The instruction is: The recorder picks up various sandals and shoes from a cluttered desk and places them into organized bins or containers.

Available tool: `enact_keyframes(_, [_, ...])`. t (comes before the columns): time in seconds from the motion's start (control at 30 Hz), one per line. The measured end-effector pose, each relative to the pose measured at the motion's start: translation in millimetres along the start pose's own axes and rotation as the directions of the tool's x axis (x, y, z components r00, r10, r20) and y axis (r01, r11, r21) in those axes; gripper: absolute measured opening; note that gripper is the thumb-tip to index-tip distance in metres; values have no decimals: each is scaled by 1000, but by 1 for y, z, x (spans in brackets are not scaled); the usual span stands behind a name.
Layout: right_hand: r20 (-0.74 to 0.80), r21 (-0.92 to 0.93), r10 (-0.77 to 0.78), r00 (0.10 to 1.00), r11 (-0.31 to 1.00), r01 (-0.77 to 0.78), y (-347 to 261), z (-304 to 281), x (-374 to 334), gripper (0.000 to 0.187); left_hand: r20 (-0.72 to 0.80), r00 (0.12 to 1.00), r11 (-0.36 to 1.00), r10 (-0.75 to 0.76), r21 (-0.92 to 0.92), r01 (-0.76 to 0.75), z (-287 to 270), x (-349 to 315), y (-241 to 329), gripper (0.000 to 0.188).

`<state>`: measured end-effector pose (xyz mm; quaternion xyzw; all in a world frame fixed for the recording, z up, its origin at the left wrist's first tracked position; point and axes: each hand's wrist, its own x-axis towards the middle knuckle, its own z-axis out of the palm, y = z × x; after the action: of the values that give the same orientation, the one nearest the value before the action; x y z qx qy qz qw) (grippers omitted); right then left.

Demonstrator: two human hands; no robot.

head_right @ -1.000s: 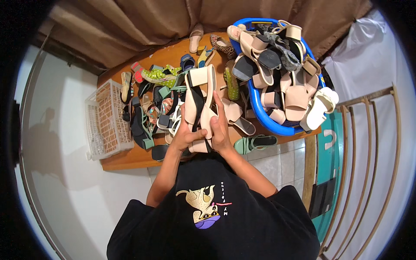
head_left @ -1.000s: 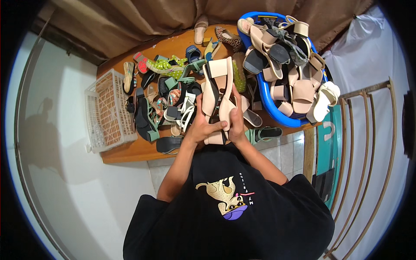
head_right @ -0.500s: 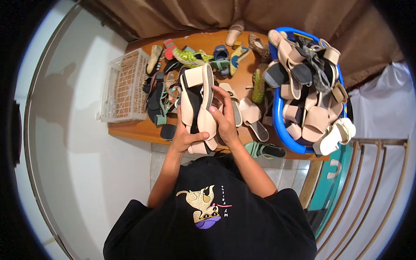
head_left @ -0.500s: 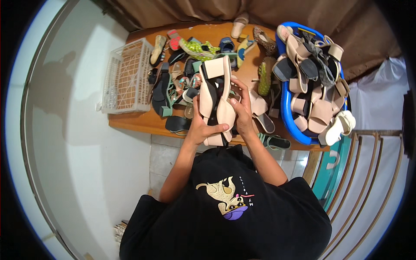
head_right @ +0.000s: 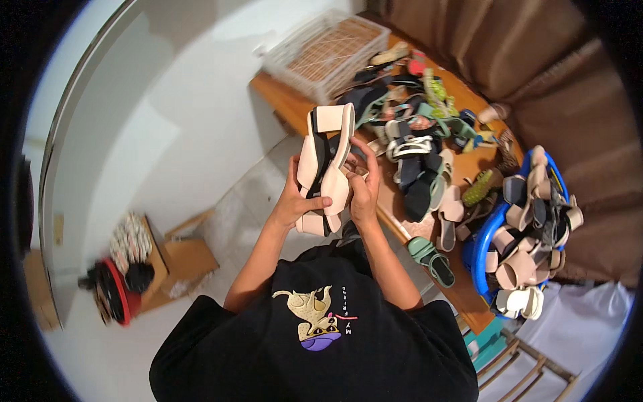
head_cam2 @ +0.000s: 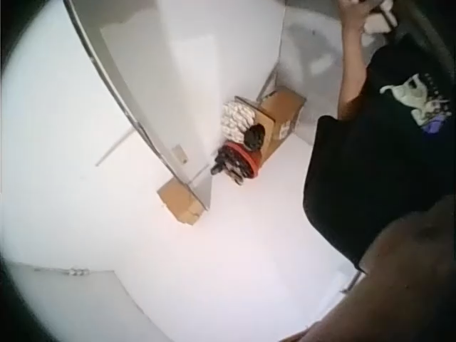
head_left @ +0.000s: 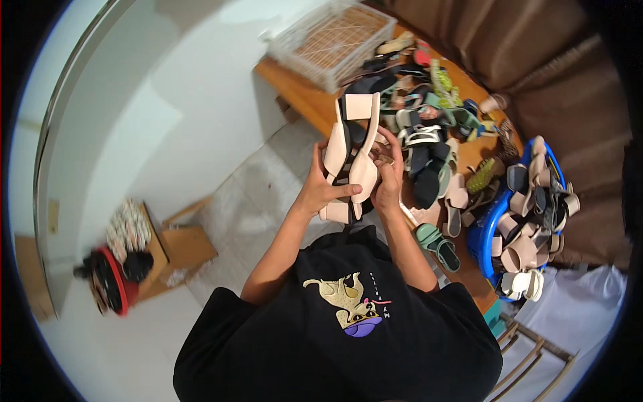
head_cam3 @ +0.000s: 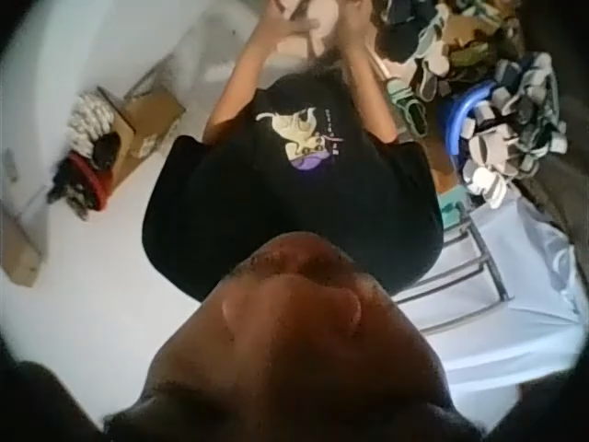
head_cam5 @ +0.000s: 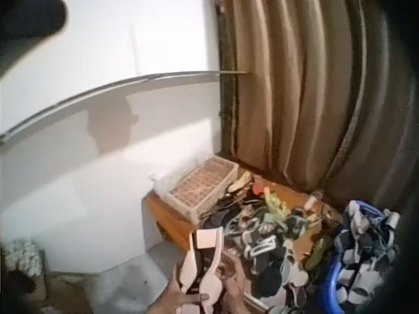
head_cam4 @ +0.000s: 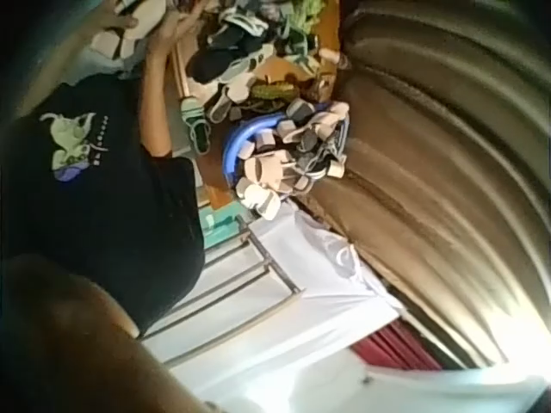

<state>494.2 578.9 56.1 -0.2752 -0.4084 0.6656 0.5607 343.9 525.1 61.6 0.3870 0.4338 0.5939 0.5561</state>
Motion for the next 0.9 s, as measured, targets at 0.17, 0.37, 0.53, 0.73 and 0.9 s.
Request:
enact_keyframes(0.17, [170, -78, 76, 983, 995, -63, 34, 75, -66, 62, -208, 976, 998, 67, -5, -69, -51, -107, 13, 112])
enact_keyframes(0.37, [432, -215, 230, 872, 965, -148, 85, 148, -144, 50, -499, 857, 991, 129, 36, -129, -99, -237, 25, 108])
enact_keyframes(0.53, [670, -156, 451, 589, 862, -482, 115, 219, -199, 61, -720, 667, 982, 189, 123, -146, -122, -336, 46, 105])
enact_keyframes(0.73, [770, -339, 413, 486, 910, -237, 145, 268, -274, 68, -901, 384, 955, 204, 97, -280, -136, -422, 52, 103])
enact_keyframes(0.9, [905, -389, 417, 85, 892, -232, 151, 325, -327, 70, -950, 242, 915, 196, 89, -393, -171, -475, 42, 99])
